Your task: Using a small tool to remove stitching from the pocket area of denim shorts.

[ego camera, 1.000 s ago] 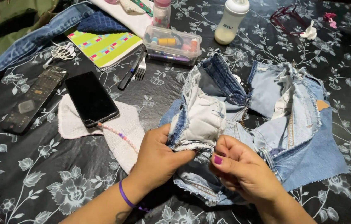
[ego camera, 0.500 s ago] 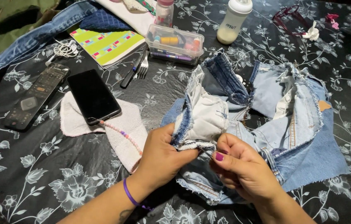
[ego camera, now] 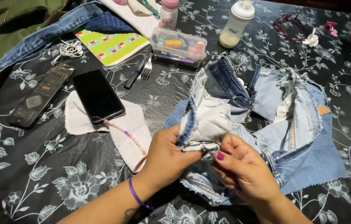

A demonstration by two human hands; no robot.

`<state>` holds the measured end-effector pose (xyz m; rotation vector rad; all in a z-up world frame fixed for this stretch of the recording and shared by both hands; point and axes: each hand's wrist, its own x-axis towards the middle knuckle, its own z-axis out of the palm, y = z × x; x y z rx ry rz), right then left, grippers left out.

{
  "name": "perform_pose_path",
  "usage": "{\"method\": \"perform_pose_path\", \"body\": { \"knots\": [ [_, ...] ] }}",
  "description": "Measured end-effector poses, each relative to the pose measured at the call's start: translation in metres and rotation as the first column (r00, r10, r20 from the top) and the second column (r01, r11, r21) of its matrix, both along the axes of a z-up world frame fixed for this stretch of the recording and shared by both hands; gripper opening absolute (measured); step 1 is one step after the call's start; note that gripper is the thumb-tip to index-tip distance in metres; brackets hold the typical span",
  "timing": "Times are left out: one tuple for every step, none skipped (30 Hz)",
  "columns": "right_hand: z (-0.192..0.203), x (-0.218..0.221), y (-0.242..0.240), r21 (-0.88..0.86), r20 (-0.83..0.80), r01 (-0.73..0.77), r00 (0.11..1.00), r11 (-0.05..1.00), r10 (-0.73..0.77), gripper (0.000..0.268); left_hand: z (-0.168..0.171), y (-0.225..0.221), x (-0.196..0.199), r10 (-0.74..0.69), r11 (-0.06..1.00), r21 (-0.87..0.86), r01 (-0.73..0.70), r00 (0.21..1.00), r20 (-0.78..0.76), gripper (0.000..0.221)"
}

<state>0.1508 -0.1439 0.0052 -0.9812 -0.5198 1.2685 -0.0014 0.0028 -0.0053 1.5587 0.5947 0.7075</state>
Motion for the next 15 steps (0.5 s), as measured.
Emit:
{"method": "perform_pose_path", "body": {
  "knots": [
    [0.001,0.003,-0.001,0.001,0.001,-0.003,1.000,1.000,0.003,0.032,0.000,0.001,0.000,0.003,1.000,0.001,-0.003,1.000,0.001,0.017],
    [0.002,0.007,-0.003,-0.045,-0.005,-0.013,1.000,0.999,0.013,0.031,0.001,0.002,0.000,0.010,1.000,0.000,-0.010,1.000,0.005,0.017],
    [0.003,0.010,-0.004,-0.091,-0.011,-0.023,1.000,0.996,0.022,0.031,0.001,0.003,0.000,0.018,1.000,0.000,-0.018,1.000,0.010,0.016],
    [0.003,0.011,-0.005,-0.091,-0.010,-0.025,1.000,0.995,0.024,0.031,0.000,0.003,0.000,0.020,1.000,-0.001,-0.020,1.000,0.011,0.016],
    [0.002,0.011,-0.006,-0.094,0.017,-0.030,0.999,0.995,0.031,0.031,-0.001,0.003,0.000,0.031,1.000,-0.008,-0.030,0.999,0.026,0.017],
    [0.002,0.012,-0.006,-0.096,0.042,-0.034,0.998,0.995,0.038,0.032,-0.002,0.004,0.001,0.041,0.999,-0.015,-0.040,0.998,0.039,0.018],
    [0.001,0.012,-0.006,-0.097,0.042,-0.035,0.998,0.995,0.039,0.032,-0.002,0.004,0.000,0.042,0.999,-0.016,-0.041,0.998,0.039,0.018],
    [0.000,0.012,-0.005,-0.123,0.021,-0.047,0.999,0.991,0.050,0.032,-0.001,0.005,0.000,0.040,0.999,-0.006,-0.040,0.999,0.036,0.017],
    [-0.001,0.012,-0.005,-0.148,0.000,-0.059,0.998,0.987,0.060,0.032,-0.001,0.005,0.000,0.038,0.999,0.004,-0.038,0.999,0.034,0.015],
    [-0.002,0.012,-0.005,-0.149,0.000,-0.058,0.998,0.987,0.059,0.032,-0.003,0.005,0.001,0.037,0.999,0.003,-0.037,0.999,0.033,0.015],
    [-0.004,0.012,-0.004,-0.141,-0.009,-0.061,0.998,0.988,0.060,0.032,-0.004,0.005,0.001,0.040,0.999,0.014,-0.040,0.999,0.025,0.015],
    [-0.005,0.012,-0.003,-0.132,-0.017,-0.064,0.998,0.989,0.062,0.032,-0.005,0.005,0.001,0.044,0.999,0.027,-0.045,0.999,0.018,0.015],
    [-0.005,0.012,-0.003,-0.132,-0.017,-0.064,0.998,0.989,0.062,0.032,-0.005,0.005,0.002,0.044,0.999,0.027,-0.044,0.999,0.018,0.015],
    [-0.006,0.012,-0.003,-0.141,-0.032,-0.075,0.997,0.987,0.071,0.033,-0.005,0.005,0.002,0.040,0.999,0.000,-0.040,0.999,0.014,0.015],
    [-0.007,0.012,-0.003,-0.150,-0.047,-0.087,0.996,0.985,0.081,0.034,-0.005,0.004,0.002,0.036,0.999,-0.026,-0.036,0.999,0.011,0.016]
  ]
}}
